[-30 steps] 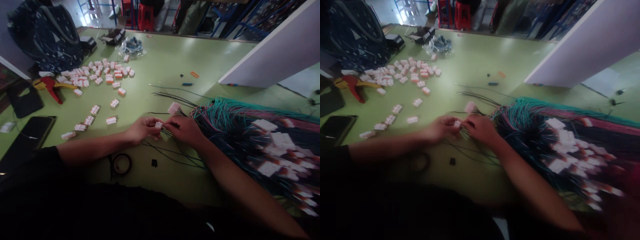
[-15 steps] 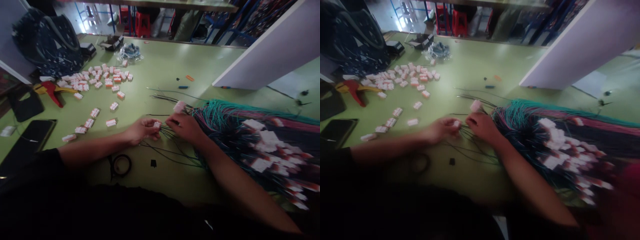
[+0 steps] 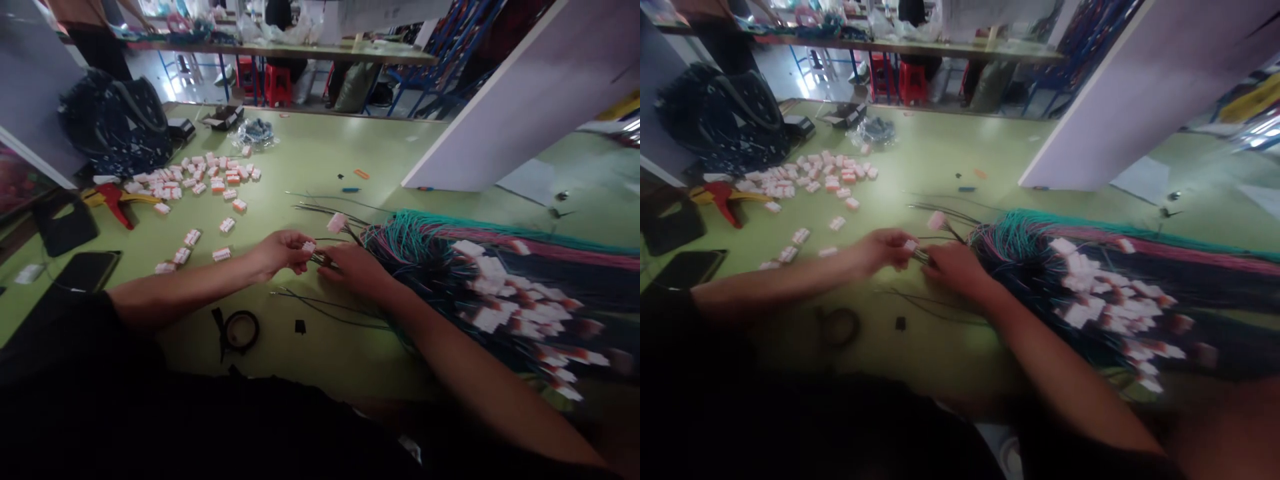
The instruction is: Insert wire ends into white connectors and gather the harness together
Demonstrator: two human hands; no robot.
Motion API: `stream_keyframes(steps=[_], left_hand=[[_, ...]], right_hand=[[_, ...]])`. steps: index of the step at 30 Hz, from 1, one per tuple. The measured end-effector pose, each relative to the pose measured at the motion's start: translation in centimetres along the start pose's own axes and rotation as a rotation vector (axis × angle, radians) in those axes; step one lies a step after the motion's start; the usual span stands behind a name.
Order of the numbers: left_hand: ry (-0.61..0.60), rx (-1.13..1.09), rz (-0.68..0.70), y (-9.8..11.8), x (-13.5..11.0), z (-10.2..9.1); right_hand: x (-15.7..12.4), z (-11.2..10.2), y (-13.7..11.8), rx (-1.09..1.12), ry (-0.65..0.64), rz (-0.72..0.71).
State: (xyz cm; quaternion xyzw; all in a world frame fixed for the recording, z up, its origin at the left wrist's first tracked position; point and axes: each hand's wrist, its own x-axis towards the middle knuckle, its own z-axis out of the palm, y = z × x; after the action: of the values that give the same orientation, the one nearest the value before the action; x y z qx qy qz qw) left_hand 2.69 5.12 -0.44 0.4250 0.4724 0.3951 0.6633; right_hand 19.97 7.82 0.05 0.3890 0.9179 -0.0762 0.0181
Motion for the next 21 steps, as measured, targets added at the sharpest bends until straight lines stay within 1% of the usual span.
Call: stream_keyframes(steps=[3, 7, 10, 12, 13, 15, 18, 20, 21], left_hand=[[0.008, 0.042, 0.045, 1.1, 1.2, 0.5], [0.014, -0.006, 0.101, 1.8, 2.1, 1.8], [0.054, -0.189, 0.112, 1.3, 1.9, 3.2], [0.038, -0.287, 0.083, 0.6, 1.6, 4.3], [0.019, -0.29, 0.064, 0.2, 1.6, 4.9], [-0.003, -0.232, 0.052, -0.3, 1.6, 6.0], [0.05, -0.158, 0.09, -0.4, 2.2, 7.2], [0.087, -0.136, 0.09, -0.1, 2.5, 7.5], [0.096, -0.124, 0.086, 0.1, 2.6, 7.5]], right_hand=[[-0.7, -0.3, 0.9, -0.043, -0.005, 0.086], [-1.7, -0.5, 1.3, 0.109, 0.025, 0.187], [-2.0, -0.5, 1.1, 0.239, 0.077, 0.33], [-2.1, -0.4, 0.9, 0.263, 0.119, 0.411], [-2.1, -0.2, 0.8, 0.244, 0.134, 0.436], [-2.1, 0.1, 0.7, 0.156, 0.133, 0.434], [-2.2, 0.5, 0.5, -0.011, 0.093, 0.38], [-2.4, 0.4, 0.7, -0.049, 0.071, 0.354], [-2.5, 0.2, 0.9, -0.026, 0.065, 0.341]])
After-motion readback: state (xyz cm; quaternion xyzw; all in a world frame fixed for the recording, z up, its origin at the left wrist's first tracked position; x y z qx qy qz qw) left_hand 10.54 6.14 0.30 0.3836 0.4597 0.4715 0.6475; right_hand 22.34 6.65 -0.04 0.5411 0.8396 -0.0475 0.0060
